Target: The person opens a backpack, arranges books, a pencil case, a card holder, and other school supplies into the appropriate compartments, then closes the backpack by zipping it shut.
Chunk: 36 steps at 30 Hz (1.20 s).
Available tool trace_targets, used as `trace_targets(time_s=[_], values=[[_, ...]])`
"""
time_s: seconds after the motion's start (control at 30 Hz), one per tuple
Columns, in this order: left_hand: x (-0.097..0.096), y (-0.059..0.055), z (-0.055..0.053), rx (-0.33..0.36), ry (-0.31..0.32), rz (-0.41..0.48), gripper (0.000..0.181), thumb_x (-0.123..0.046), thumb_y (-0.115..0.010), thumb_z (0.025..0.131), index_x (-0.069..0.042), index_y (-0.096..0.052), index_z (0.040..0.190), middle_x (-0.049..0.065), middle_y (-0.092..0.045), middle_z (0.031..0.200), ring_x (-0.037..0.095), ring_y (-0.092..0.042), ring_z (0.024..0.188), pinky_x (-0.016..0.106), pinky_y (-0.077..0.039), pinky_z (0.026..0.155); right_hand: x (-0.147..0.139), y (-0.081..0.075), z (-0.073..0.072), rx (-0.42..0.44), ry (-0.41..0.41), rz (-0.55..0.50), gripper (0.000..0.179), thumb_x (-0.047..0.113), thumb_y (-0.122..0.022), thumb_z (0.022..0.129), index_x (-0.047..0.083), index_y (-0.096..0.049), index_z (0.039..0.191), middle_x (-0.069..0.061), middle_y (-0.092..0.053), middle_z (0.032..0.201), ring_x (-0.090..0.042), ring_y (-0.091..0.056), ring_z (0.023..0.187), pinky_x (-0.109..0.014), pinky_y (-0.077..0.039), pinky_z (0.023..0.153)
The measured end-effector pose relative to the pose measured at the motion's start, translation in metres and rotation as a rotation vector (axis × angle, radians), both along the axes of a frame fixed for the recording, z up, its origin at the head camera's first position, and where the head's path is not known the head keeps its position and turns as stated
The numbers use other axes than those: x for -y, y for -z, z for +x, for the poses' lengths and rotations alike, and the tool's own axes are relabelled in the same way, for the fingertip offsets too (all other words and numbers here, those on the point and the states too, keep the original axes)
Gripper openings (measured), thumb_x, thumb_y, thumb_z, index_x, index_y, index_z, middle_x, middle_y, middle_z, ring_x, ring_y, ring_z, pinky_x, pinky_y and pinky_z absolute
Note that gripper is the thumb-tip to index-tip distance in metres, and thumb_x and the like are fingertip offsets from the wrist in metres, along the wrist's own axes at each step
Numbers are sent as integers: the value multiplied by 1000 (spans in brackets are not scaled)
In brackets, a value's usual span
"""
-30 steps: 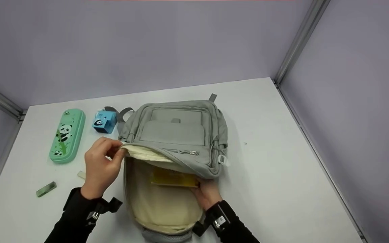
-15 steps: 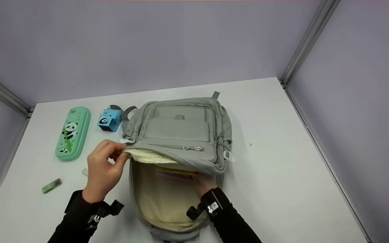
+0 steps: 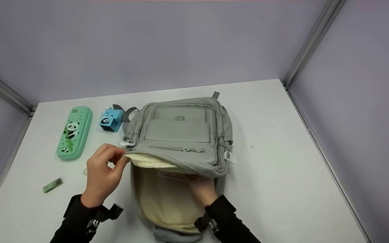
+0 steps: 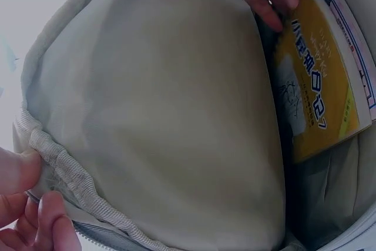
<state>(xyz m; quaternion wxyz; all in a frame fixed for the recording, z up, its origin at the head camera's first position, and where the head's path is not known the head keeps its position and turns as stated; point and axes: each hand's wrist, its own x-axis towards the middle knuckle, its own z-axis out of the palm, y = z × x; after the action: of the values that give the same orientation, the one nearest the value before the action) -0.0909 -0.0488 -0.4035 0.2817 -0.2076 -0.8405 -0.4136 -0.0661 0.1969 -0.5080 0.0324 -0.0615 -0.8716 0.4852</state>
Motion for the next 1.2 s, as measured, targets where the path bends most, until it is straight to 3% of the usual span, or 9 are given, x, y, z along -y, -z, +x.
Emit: trace_targets(time_s=[0.03, 0.17, 0.3, 0.47, 0.53, 0.6, 0.83, 1.07, 1.2], values=[[1, 1, 1, 1, -1, -2, 8, 1, -72, 85, -5, -67, 86, 7, -56, 83, 14, -55, 66, 27, -48, 60, 1, -11, 6, 33, -28, -19, 64, 12, -76, 82, -14, -49, 133, -32, -58, 133, -45, -54, 127, -54, -41, 110], [3, 3, 7, -18, 2, -15, 10, 2, -73, 84, -5, -66, 86, 6, -55, 82, 13, -55, 66, 26, -49, 60, -4, -23, 23, -32, -111, 100, 50, 12, -76, 84, -9, -59, 126, -26, -66, 124, -41, -62, 119, -51, -48, 102], [7, 8, 15, -40, 4, -29, 17, 6, -75, 79, -6, -65, 85, 5, -55, 82, 11, -55, 66, 22, -48, 60, -16, -39, 42, -22, -199, 50, 26, 11, -73, 88, 1, -70, 111, -14, -72, 114, -21, -67, 109, -39, -53, 95], [13, 18, 27, -27, 14, -56, 22, 8, -77, 77, -8, -66, 87, 3, -55, 85, 8, -54, 68, 16, -44, 65, -46, -61, 65, 26, -444, 29, 21, 12, -64, 96, 2, -69, 114, -14, -72, 109, 1, -64, 101, -28, -56, 84], [14, 24, 35, -19, 21, -77, 24, 8, -78, 75, -9, -67, 88, 1, -55, 85, 6, -53, 69, 15, -43, 66, -58, -71, 72, 29, -479, 34, 17, 11, -61, 98, 3, -69, 111, -13, -72, 105, 6, -63, 96, -25, -56, 78], [16, 31, 43, -16, 34, -95, 27, 8, -80, 72, -11, -68, 88, 0, -54, 85, 5, -52, 69, 15, -42, 66, -67, -80, 78, -20, -436, 65, 13, 7, -63, 96, 7, -71, 106, -8, -73, 99, 8, -62, 90, -21, -54, 74], [23, 75, 73, -7, 104, -232, 30, 2, -84, 70, -17, -69, 88, -5, -52, 86, 5, -50, 75, 15, -39, 72, -74, -99, 72, -190, -82, 80, 23, -9, -67, 87, 11, -75, 94, 15, -72, 89, 5, -66, 81, -9, -48, 74], [34, 111, 85, 60, 182, -313, 25, -10, -86, 71, -16, -69, 89, -4, -52, 86, 5, -50, 75, 15, -41, 69, -69, -96, 54, -325, -61, -45, 19, -16, -61, 87, -3, -72, 95, 12, -73, 87, 3, -68, 81, -8, -48, 75], [46, 117, 75, 106, 235, -247, 20, -20, -81, 80, -14, -70, 95, -5, -58, 86, 3, -54, 75, 13, -43, 70, -62, -92, 45, -328, -48, -43, 17, -13, -62, 89, -2, -72, 96, 16, -71, 87, 3, -67, 79, -8, -48, 74]])
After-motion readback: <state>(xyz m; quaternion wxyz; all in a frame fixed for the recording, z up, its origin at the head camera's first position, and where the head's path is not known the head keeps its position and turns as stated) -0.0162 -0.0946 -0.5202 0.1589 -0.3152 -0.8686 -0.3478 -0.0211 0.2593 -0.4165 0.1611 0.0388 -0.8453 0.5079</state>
